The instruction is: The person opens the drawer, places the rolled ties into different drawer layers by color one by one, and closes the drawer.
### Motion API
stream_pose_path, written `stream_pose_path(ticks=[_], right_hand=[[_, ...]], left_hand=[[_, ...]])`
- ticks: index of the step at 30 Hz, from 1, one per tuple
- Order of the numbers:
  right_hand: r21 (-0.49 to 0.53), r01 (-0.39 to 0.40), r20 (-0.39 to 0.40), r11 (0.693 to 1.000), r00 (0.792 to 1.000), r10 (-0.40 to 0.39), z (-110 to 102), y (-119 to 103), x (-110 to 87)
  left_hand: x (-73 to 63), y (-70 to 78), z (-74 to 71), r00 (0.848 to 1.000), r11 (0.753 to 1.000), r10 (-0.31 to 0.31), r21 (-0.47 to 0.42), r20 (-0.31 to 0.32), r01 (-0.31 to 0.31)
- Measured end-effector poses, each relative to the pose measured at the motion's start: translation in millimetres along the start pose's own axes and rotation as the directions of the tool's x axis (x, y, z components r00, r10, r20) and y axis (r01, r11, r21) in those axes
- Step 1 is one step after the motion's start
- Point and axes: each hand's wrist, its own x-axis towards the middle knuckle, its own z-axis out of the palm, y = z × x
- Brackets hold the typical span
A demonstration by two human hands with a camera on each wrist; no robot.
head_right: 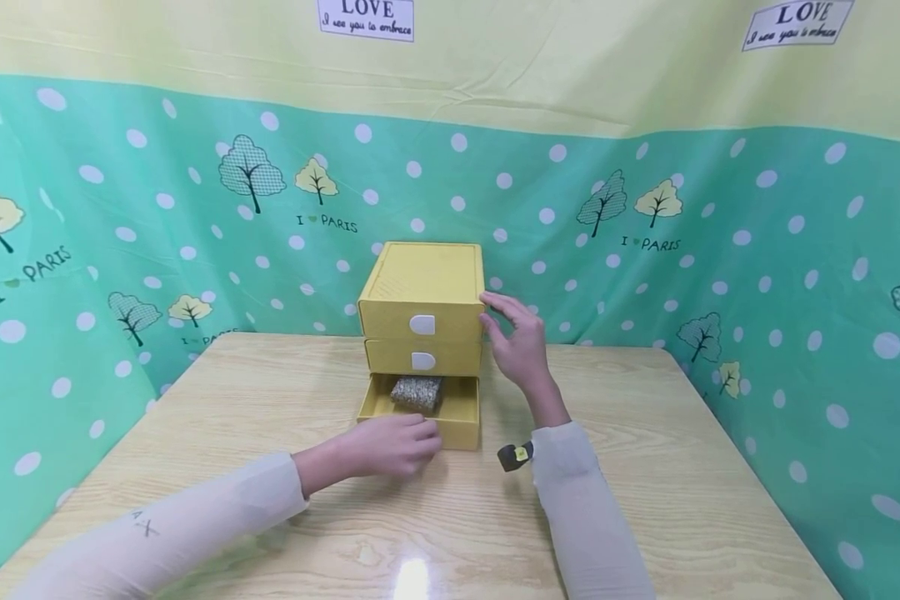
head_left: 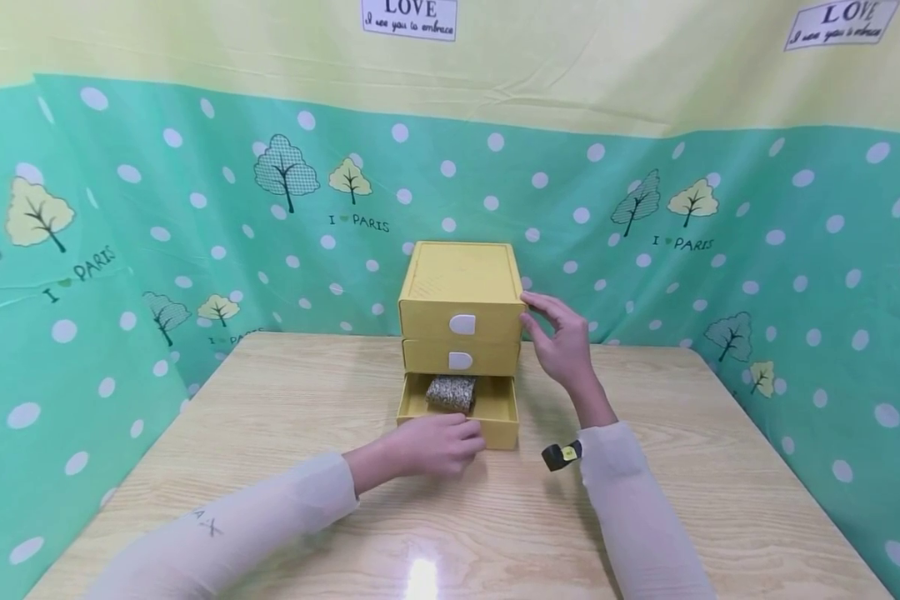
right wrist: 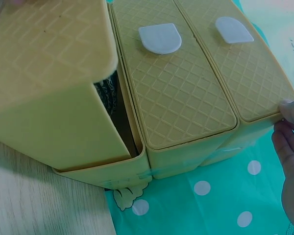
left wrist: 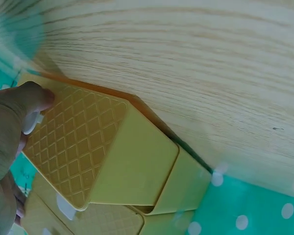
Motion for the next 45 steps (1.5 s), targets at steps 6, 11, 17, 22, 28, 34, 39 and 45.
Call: stream_pose_path(ticks=[6, 11, 17, 22, 28, 34, 39, 45], right_hand=[[-0.027, -0.008, -0.004, 1.000, 1.000, 0.008, 0.9, -1.3, 0.7], [-0.020, 0.000, -0.007, 1.000, 1.000, 0.000, 1.8, -13.2, 2.1], [-0.012, -0.012, -0.002, 1.000, 1.000, 0.012, -0.7, -38.2, 4.0], [0.000, -0.022, -0.002, 1.000, 1.000, 0.022, -0.6, -40.8, 4.6], [-0.006, -0.020, -0.002, 1.000, 1.000, 0.020, -0.5, -38.7, 4.9], [0.004, -0.007, -0.006, 1.000, 1.000, 0.007, -0.8, -38.5, 4.1], [0.006, -0.018, -0.005, 1.000, 1.000, 0.018, -0.4, -38.3, 4.2], [0.010, -0.024, 0.004, 1.000, 1.000, 0.024, -0.9, -39.6, 4.5]], left_hand=[[-1.0, -2.7, 5.1, 1.000, 1.000, -0.003, 0.008, 0.026, 0.003], [-0.8, -3.9, 10.3, 1.000, 1.000, -0.004, 0.003, 0.028, 0.004], [-1.1, -6.2, 14.0, 1.000, 1.000, -0.007, -0.007, 0.022, 0.007], [-1.5, -8.6, 15.8, 1.000, 1.000, -0.008, -0.014, 0.020, 0.009], [-1.6, -10.3, 20.4, 1.000, 1.000, -0.014, -0.014, 0.012, 0.014], [-2.2, -10.9, 24.6, 1.000, 1.000, -0.024, -0.014, -0.005, 0.024], [-2.8, -12.1, 27.9, 0.999, 1.000, -0.023, -0.019, 0.041, 0.024], [-2.4, -15.4, 30.2, 0.998, 1.000, -0.020, -0.013, 0.062, 0.021]])
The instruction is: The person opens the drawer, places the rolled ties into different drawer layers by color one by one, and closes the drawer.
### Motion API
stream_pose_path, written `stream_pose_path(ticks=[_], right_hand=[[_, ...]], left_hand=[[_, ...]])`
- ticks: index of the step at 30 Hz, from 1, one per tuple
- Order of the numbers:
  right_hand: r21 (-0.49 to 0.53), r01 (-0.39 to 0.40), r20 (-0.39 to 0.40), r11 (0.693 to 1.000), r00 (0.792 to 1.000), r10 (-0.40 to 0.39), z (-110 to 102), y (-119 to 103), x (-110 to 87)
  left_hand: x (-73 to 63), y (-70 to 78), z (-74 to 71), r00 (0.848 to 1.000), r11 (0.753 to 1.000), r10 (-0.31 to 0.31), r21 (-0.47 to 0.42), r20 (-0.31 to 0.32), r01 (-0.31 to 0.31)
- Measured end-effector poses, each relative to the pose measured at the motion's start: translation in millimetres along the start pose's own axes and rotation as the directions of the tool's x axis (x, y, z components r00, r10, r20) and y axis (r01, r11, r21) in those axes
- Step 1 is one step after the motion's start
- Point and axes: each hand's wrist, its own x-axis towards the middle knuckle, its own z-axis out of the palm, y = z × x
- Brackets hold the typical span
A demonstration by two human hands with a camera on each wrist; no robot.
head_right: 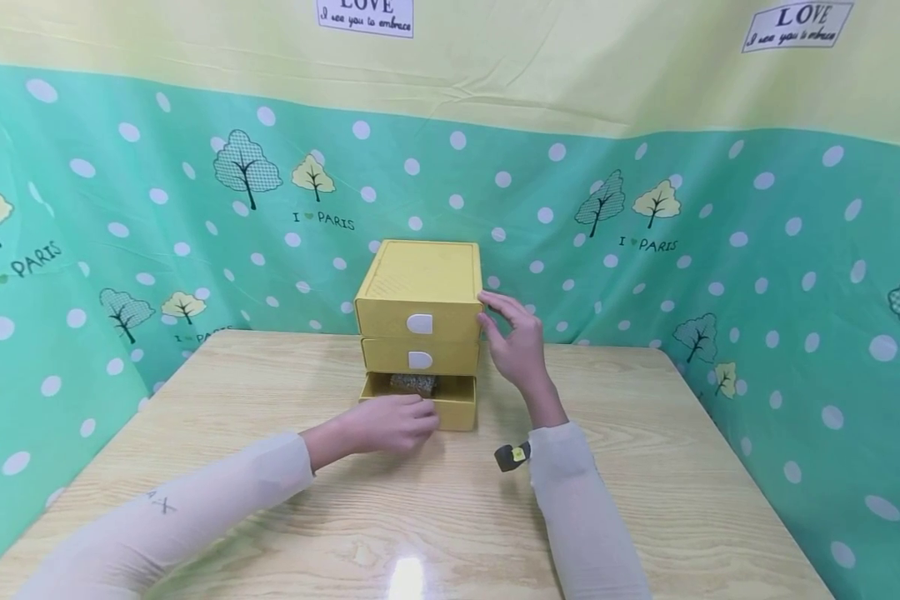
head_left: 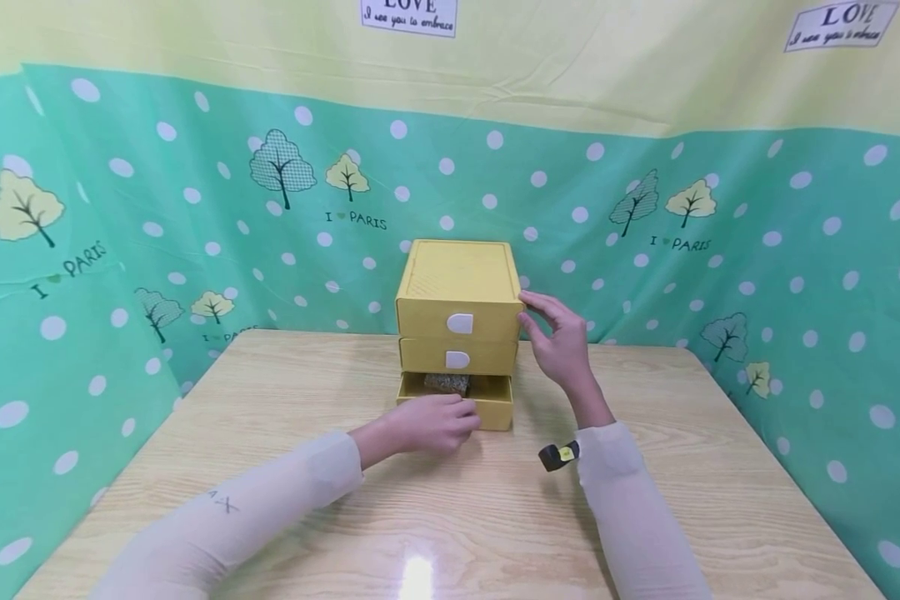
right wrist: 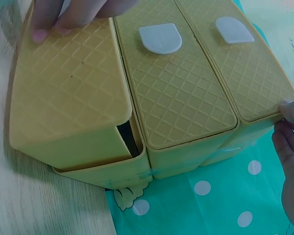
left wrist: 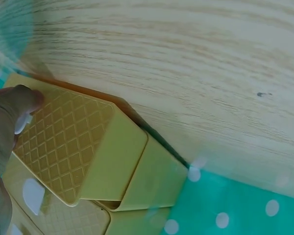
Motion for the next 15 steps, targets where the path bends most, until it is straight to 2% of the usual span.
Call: stream_pose_path(ticks=[8, 15], right_hand=[[0.002, 0.004, 0.003, 1.000, 1.000, -0.004, 0.2, -0.3, 0.7], [-0.006, 0.006, -0.006, 1.000, 1.000, -0.006, 0.6, 0.4, 0.3]], left_hand=[[0.1, -4.4, 2.7, 1.000, 1.000, 0.000, 0.021, 0.014, -0.001], [1.3, -7.9, 9.6, 0.999, 1.000, 0.000, -0.006, 0.033, 0.000]])
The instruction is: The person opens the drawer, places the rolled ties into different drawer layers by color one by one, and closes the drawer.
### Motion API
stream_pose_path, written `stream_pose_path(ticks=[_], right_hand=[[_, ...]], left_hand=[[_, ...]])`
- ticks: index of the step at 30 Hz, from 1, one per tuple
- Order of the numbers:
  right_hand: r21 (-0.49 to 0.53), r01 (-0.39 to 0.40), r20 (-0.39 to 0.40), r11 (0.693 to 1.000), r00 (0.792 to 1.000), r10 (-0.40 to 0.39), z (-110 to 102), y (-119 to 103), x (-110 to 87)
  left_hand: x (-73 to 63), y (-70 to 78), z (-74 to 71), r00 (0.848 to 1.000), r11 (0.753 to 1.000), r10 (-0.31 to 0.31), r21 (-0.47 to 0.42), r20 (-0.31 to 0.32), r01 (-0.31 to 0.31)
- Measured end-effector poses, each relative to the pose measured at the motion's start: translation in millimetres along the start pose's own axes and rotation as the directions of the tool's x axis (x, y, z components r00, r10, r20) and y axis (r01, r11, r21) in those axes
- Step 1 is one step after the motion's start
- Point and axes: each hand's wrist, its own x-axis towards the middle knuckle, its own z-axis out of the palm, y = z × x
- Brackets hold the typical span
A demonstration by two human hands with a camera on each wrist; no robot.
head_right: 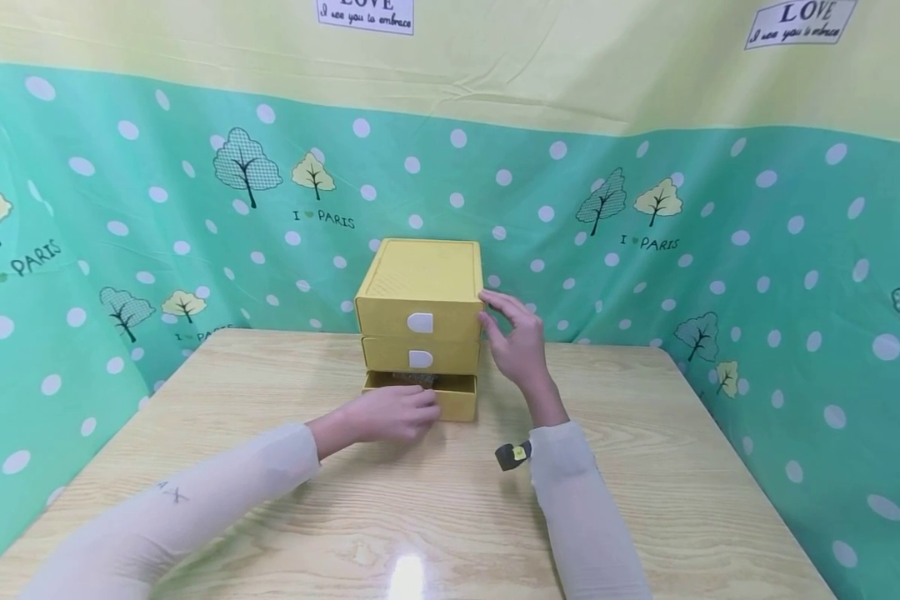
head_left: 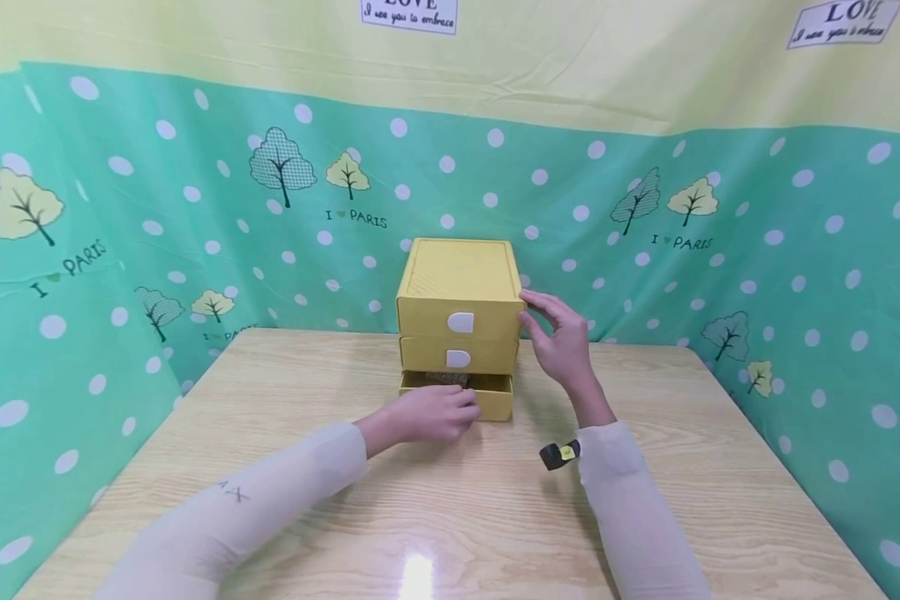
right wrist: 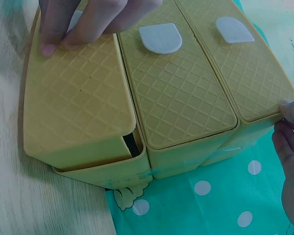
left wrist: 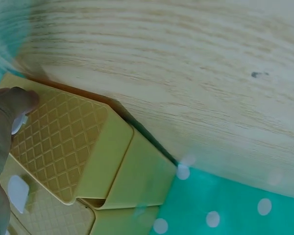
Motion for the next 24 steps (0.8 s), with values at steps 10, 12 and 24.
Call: stream_pose_path(ticks=[10, 12, 24], right_hand=[[-0.017, 0.010, -0.005, 1.000, 1.000, -0.010, 0.6, 1.4, 0.0], [-0.021, 0.012, -0.005, 1.000, 1.000, -0.012, 0.7, 1.3, 0.0], [-0.022, 0.011, -0.003, 1.000, 1.000, -0.012, 0.1, 1.0, -0.6]], left_hand=[[2.4, -5.0, 5.3, 1.000, 0.999, -0.017, -0.036, 0.022, 0.018], [3.0, -5.4, 7.2, 1.000, 0.999, -0.019, -0.040, 0.016, 0.020], [4.6, -5.7, 13.7, 0.999, 0.999, -0.030, -0.022, 0.018, 0.030]])
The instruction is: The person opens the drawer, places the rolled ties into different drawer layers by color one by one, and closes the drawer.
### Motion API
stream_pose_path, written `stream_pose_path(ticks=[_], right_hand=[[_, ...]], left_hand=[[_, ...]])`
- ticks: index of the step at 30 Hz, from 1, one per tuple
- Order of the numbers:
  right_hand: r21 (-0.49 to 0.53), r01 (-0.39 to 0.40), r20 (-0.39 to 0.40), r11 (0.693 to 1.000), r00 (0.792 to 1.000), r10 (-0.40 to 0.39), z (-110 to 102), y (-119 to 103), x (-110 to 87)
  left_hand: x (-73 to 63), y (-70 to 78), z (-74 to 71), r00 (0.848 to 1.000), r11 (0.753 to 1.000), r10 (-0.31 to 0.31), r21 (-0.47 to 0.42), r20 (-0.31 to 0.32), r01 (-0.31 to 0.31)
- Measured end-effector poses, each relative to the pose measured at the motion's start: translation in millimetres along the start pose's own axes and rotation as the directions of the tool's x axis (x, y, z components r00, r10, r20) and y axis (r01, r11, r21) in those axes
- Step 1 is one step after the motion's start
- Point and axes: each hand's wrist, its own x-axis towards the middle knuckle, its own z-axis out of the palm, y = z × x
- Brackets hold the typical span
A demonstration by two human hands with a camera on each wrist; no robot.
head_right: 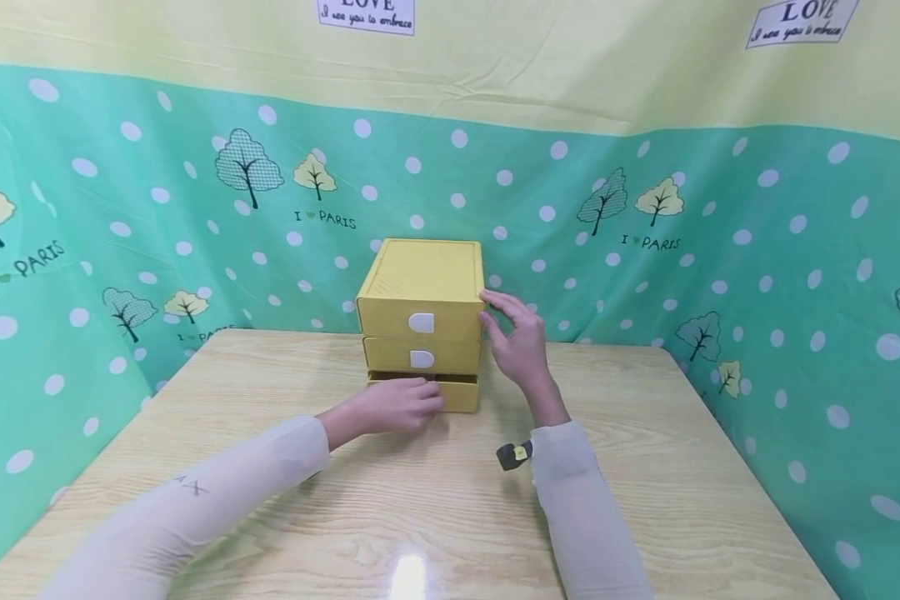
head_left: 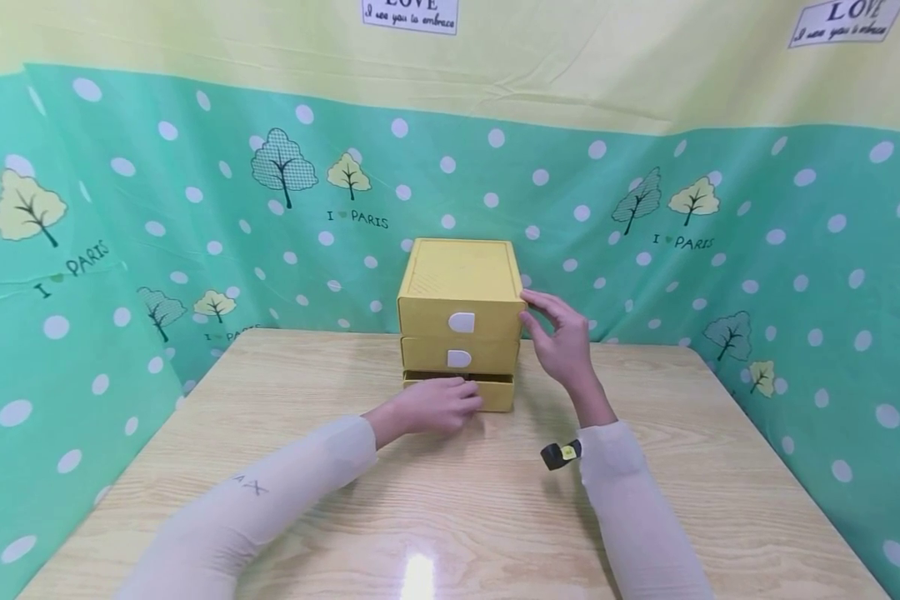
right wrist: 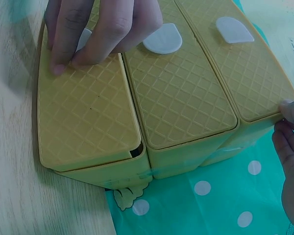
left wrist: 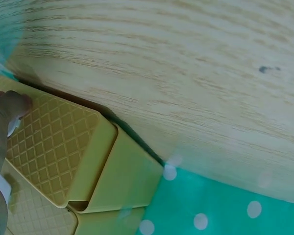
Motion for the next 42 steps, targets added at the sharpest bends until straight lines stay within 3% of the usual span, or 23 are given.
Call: stream_pose_path(ticks=[6, 13, 20, 33, 42], right_hand=[[-0.011, -0.008, -0.002, 1.000, 1.000, 0.008, 0.0, 0.5, 0.2], [-0.005, -0.006, -0.005, 1.000, 1.000, 0.006, 3.2, 33.3, -3.2], [-0.006, -0.010, 0.016, 1.000, 1.000, 0.010, 0.9, 38.6, -4.5], [-0.023, -0.019, -0.001, 1.000, 1.000, 0.019, 3.6, 35.9, -3.1], [0.014, -0.016, 0.001, 1.000, 1.000, 0.016, 0.2, 1.7, -0.5]], left_hand=[[1.5, -0.8, 3.5, 1.000, 1.000, -0.005, -0.012, 0.005, 0.005], [0.2, -2.4, 5.7, 1.000, 1.000, -0.012, -0.010, 0.006, 0.012], [-0.2, -1.7, 9.2, 0.999, 1.000, -0.028, 0.008, -0.030, 0.028], [0.9, -3.2, 16.3, 0.998, 0.999, -0.035, 0.018, -0.059, 0.036], [2.3, -2.8, 16.6, 0.999, 0.999, -0.037, 0.008, -0.039, 0.037]])
